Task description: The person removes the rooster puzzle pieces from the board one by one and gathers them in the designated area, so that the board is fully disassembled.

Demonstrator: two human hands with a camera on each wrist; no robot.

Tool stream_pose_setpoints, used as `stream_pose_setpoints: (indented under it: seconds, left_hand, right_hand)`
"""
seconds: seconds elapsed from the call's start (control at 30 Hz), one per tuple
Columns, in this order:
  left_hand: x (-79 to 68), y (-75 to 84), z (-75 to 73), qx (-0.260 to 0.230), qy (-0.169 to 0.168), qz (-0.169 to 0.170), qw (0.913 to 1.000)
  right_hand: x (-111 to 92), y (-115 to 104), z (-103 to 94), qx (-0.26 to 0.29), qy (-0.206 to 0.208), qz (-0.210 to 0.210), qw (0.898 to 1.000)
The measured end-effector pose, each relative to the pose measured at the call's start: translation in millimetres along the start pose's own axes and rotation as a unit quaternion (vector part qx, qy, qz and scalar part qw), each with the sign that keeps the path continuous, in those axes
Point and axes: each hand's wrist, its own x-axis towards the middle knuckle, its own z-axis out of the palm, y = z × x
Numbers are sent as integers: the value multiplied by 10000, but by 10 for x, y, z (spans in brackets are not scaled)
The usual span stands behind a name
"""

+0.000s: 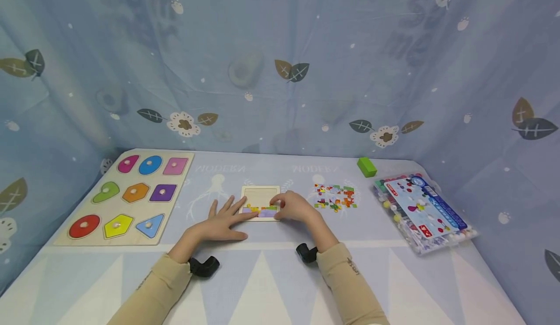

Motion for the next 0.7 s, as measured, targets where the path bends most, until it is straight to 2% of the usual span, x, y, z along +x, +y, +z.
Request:
stream_pose_setpoints:
  seconds: [0.23,0.43,0.57,0.7]
  left_hand:
    - [-7,6,-3,-3,55,13,10000]
    - [-13,-3,5,-28,28,60,10000]
    - [-9,-6,8,-23,15,51,10000]
    - [-7,-8,14,2,28,30,10000]
  right_hand:
    - [-5,-14,11,784,397,-175,9960]
    - [-14,-2,5,1017,572,-130,9931]
    - [-65,45,-52,1209,852,-33,9890]
    - [-126,132,-123,1275,965,110,9871]
